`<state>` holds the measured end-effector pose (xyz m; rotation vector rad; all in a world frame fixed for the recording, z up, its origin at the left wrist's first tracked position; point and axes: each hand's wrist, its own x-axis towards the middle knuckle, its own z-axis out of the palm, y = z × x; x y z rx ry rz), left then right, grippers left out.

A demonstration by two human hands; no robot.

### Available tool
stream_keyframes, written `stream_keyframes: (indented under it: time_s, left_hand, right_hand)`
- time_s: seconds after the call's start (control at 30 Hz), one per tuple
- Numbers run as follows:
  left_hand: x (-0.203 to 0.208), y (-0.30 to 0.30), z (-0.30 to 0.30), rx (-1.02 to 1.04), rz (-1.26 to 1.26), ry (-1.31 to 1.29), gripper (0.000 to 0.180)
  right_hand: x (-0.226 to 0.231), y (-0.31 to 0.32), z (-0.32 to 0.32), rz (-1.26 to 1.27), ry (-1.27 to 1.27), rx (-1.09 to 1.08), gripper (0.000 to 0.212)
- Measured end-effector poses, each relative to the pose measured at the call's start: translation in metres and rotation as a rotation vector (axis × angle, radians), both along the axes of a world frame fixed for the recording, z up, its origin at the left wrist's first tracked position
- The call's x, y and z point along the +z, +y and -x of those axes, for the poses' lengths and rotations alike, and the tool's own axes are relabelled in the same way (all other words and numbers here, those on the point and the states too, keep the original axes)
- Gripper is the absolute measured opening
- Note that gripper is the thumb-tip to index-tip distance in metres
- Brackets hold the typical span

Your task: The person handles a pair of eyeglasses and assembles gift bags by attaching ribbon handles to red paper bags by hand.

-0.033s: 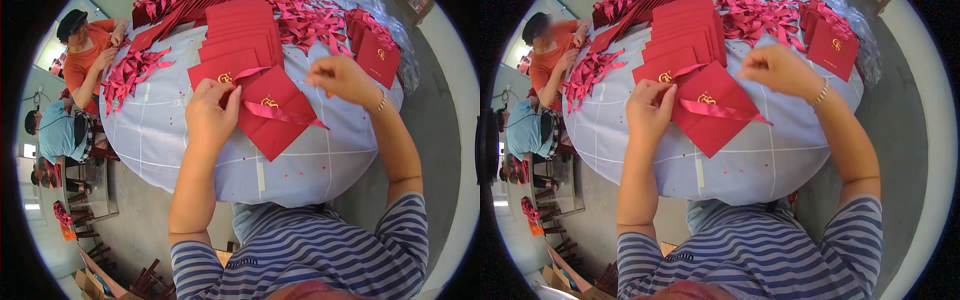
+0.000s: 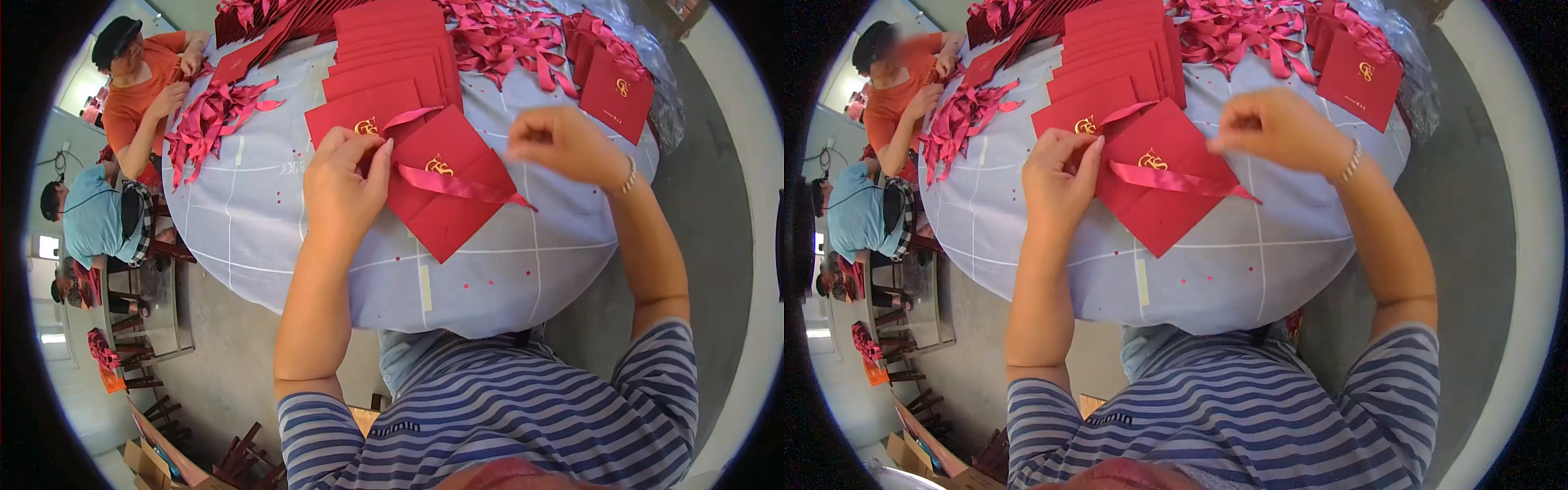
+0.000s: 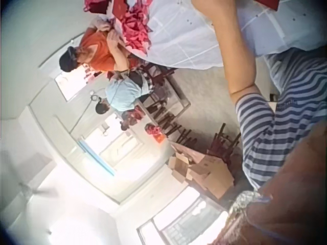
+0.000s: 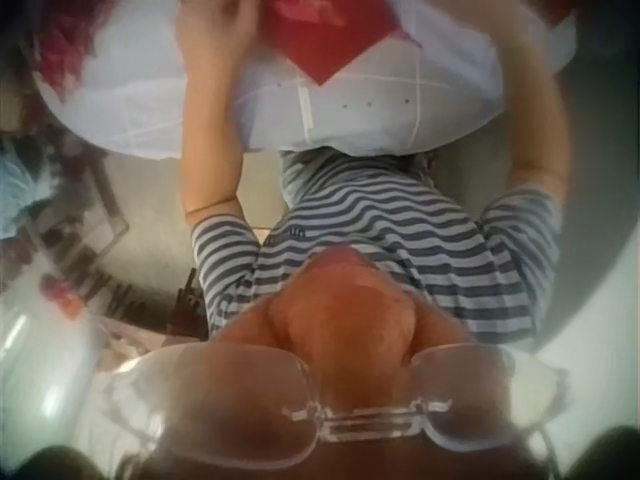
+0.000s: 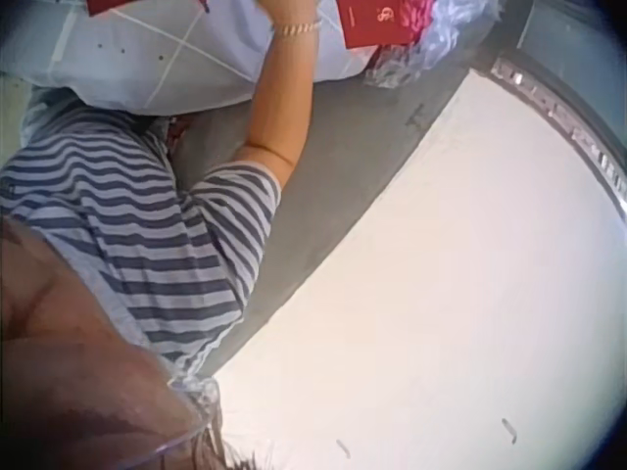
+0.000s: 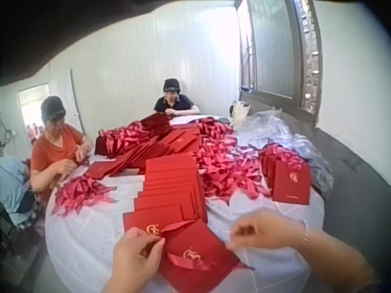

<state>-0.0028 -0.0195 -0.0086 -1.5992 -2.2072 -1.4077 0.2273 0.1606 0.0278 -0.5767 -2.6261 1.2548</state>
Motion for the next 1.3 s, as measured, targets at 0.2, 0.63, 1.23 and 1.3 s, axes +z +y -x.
stream_keyframes:
  time_s: [0.2,0.63,1.23,1.3]
  left_hand:
    - [0.010,0.015,-0.002,-0.191,0.023,0.100,0.009]
    - [0.042,0.065,-0.012,-0.240,0.658,0.228,0.026]
    - [0.022,0.044,-0.009,-0.256,0.412,-0.076,0.033]
    - [0.025,0.043,-0.006,-0.319,0.473,-0.243,0.026]
  right_hand:
    - [-0.043,-0.036,-0.047,-0.449,-0.010,-0.020,0.016]
    - [-0.041,-0.033,-0.041,-0.176,-0.115,-0.089,0.018]
    - [-0.035,-0.034,-0.042,-0.449,0.088,-0.148,0.012]
    - [-0.028,-0.028,-0.033,-0.616,0.247,-0.240,0.010]
